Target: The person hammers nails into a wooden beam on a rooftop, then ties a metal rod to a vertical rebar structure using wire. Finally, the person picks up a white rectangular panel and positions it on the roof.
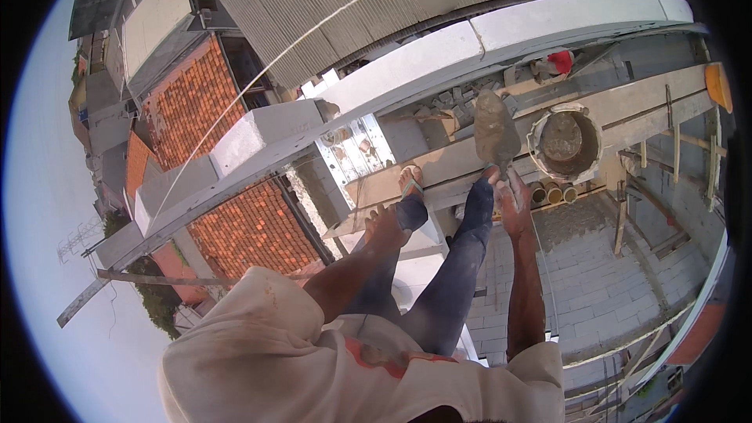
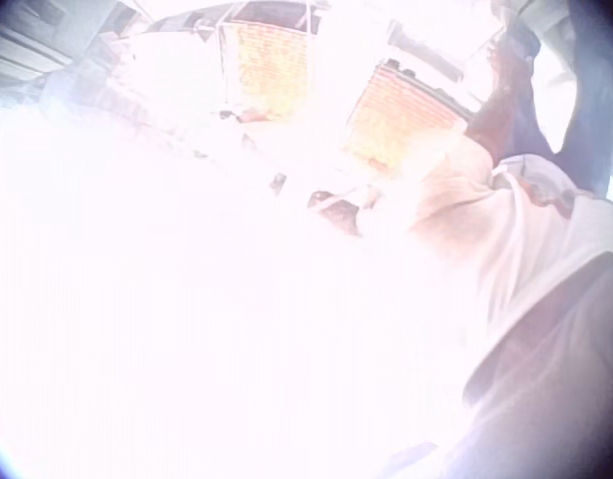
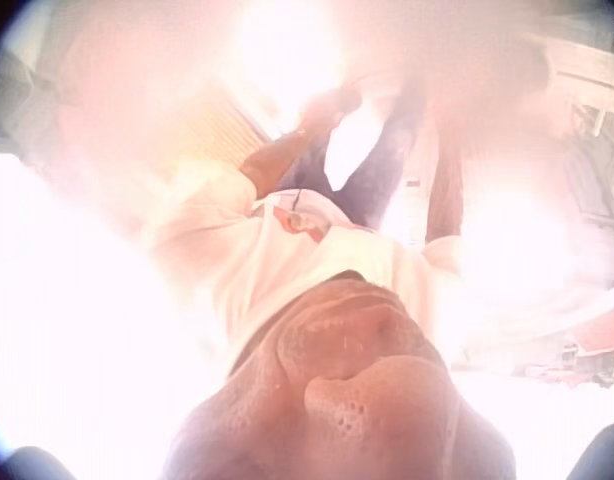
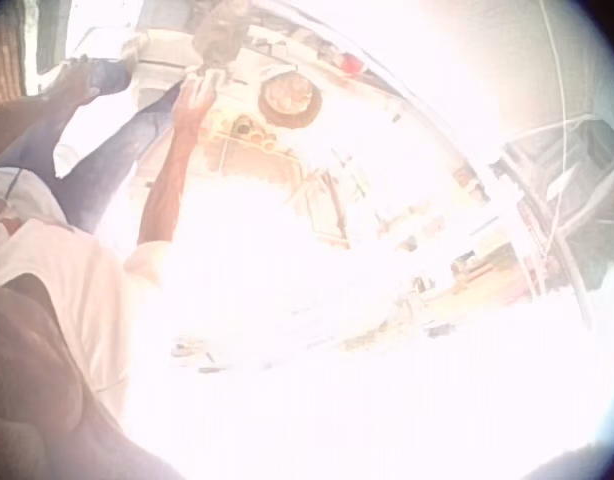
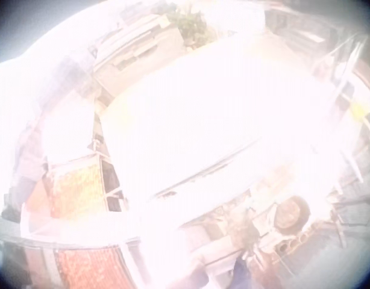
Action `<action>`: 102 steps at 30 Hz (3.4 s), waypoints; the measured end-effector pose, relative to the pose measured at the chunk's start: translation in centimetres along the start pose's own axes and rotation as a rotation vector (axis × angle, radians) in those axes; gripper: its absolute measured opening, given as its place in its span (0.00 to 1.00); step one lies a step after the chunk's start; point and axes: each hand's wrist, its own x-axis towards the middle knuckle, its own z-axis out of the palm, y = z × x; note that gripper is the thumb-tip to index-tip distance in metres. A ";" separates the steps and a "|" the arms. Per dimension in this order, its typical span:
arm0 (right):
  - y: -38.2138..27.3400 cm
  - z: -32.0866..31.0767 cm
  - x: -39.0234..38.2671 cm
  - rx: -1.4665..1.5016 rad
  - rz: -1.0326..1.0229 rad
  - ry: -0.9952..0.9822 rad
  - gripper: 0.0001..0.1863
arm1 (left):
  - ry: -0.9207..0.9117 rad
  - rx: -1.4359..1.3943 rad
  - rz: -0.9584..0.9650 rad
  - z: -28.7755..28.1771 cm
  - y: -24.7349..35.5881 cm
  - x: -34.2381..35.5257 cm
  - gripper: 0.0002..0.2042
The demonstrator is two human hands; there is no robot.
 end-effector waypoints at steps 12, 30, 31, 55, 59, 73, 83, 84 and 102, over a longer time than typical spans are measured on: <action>-10.2 19.7 4.9 -1.312 -0.848 -0.047 0.35 | -0.024 -0.123 -0.035 2.3 -4.8 -0.5 0.42; -9.8 18.1 9.4 -1.424 -0.666 0.000 0.25 | -0.012 -0.149 -0.015 2.1 -5.0 -0.2 0.42; -10.5 19.7 9.0 -1.349 -0.643 -0.090 0.24 | -0.014 -0.141 -0.008 1.4 -4.6 -0.4 0.42; 27.6 -20.5 21.9 -0.904 0.582 0.440 0.15 | -0.034 0.183 -0.002 2.6 5.9 1.0 0.40; 28.6 -19.1 21.8 -0.824 0.444 0.295 0.17 | -0.057 0.208 -0.027 2.3 7.0 0.9 0.40; 20.3 -17.0 8.9 -0.223 0.077 0.105 0.26 | 0.017 0.099 0.031 1.7 5.5 0.4 0.38; -7.2 -3.9 10.5 -1.119 -0.806 0.303 0.30 | 0.036 0.007 -0.008 3.1 1.7 0.7 0.39; -8.1 -2.7 11.4 -1.218 -0.848 0.312 0.30 | 0.046 0.005 -0.008 3.4 1.5 0.7 0.39; -11.4 0.5 15.8 -1.289 -0.691 0.062 0.23 | 0.044 0.050 0.027 1.7 1.9 0.2 0.36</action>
